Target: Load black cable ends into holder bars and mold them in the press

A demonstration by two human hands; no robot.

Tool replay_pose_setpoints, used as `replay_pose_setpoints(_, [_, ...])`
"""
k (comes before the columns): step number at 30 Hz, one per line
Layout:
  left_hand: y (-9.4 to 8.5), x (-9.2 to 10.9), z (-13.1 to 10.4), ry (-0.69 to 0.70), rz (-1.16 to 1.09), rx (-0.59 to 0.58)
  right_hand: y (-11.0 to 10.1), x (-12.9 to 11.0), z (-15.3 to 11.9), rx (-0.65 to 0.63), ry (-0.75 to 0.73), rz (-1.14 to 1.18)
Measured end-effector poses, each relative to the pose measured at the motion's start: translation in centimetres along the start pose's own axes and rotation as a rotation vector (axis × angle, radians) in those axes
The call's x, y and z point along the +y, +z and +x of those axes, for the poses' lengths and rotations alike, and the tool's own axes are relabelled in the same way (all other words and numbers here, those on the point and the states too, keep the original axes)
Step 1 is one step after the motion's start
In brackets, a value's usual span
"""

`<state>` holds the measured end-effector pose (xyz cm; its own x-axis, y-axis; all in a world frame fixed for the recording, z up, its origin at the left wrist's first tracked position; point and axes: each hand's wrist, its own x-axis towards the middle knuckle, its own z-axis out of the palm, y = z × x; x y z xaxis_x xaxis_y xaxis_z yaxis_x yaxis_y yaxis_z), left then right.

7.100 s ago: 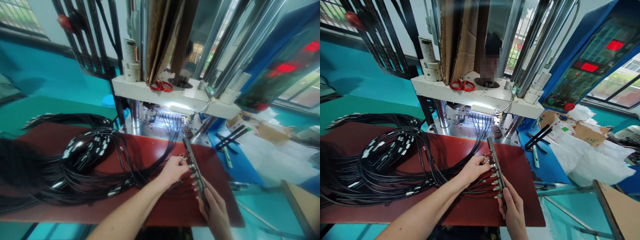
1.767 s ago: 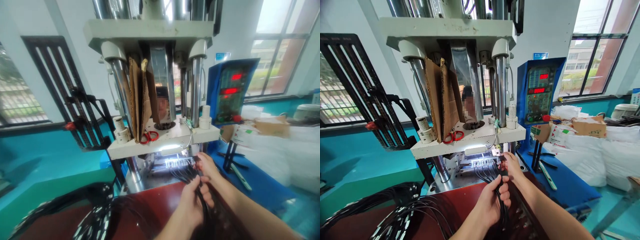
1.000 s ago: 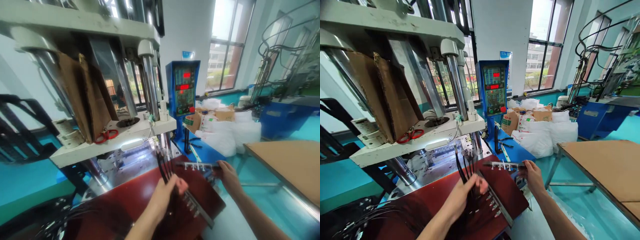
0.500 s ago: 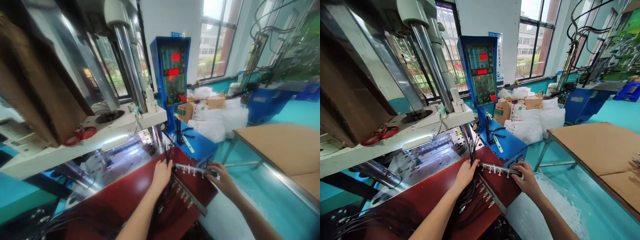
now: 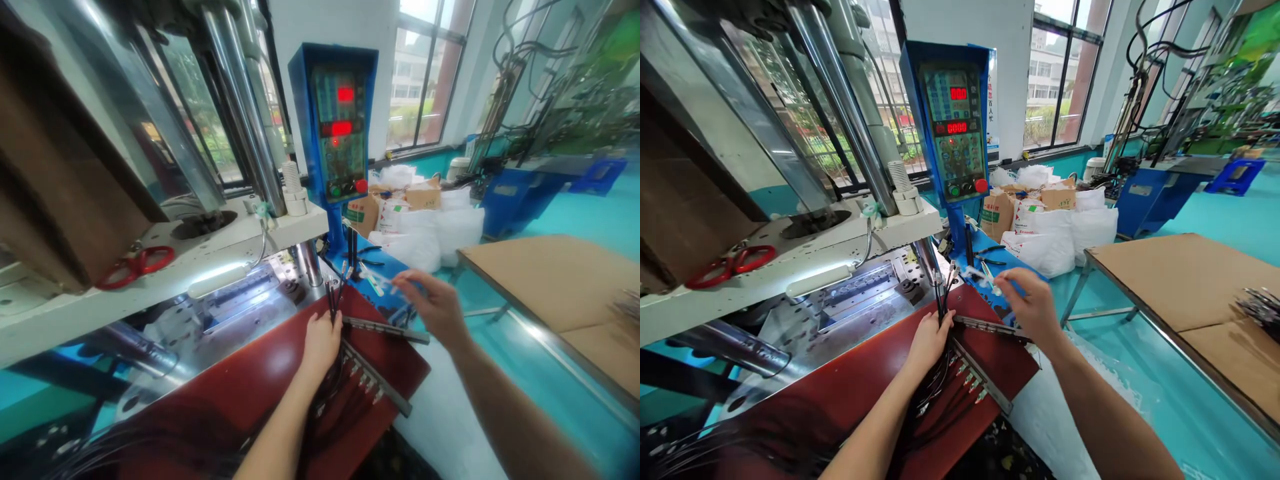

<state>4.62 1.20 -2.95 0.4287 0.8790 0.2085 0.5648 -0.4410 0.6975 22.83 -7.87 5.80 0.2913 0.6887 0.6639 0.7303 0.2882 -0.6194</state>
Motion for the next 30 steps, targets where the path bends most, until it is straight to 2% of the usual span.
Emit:
replay_pose_setpoints(3, [-0.1, 0.1, 0.0, -0.005, -0.05, -0.016, -4.4, 0.4, -0.6, 0.167, -0.181, -0.473])
replay_pose_setpoints(5, [-0.5, 0.6, -0.3, -0.022, -0.151, 0.006, -6.2, 1.5, -1.8, 0.152, -0.185, -0.776])
replay_pose_setpoints(7, [-1.3, 1.5, -0.9, -0.017, -0.284, 0.031, -6.3, 2.5, -3.2, 0.085, -0.194, -0.837])
replay_pose_setpoints(9, [-2.4, 2.5, -1.8, 0.005, -0.462, 0.023, -4.7, 2.7, -4.4, -0.084, -0.245, -0.655])
replay_pose_setpoints(11, [-3.9, 3.5, -2.6, 0.0, -0.677, 0.039, -1.9, 1.6, -5.5, -0.377, -0.293, -0.385])
replay_pose_setpoints(12, [-4.8, 4.0, -3.0, -0.014, -0.796, 0.097, -0.3, 0.5, -6.0, -0.532, -0.308, -0.275])
replay_pose_setpoints(15, [-8.1, 4.9, -3.6, -0.044, -1.123, 0.443, 4.6, -3.6, -7.2, -0.898, -0.4, -0.095])
replay_pose_setpoints(18, [-11.8, 5.1, -4.1, 0.006, -1.321, 0.779, 9.2, -6.7, -8.5, -1.072, -0.523, -0.06])
replay_pose_setpoints(20, [-14.1, 4.9, -4.7, 0.066, -1.353, 0.913, 11.9, -7.8, -9.4, -1.074, -0.572, -0.089])
replay_pose_setpoints(23, [-17.4, 3.8, -5.7, 0.173, -1.314, 1.044, 14.9, -8.3, -10.7, -0.998, -0.591, -0.166])
replay_pose_setpoints(26, [-21.6, 1.3, -6.2, 0.246, -1.228, 1.2, 16.0, -8.1, -11.3, -0.829, -0.644, -0.143])
replay_pose_setpoints(30, [-29.2, -3.8, -6.4, 0.217, -1.1, 1.475, 16.2, -6.4, -11.2, -0.553, -0.833, -0.034])
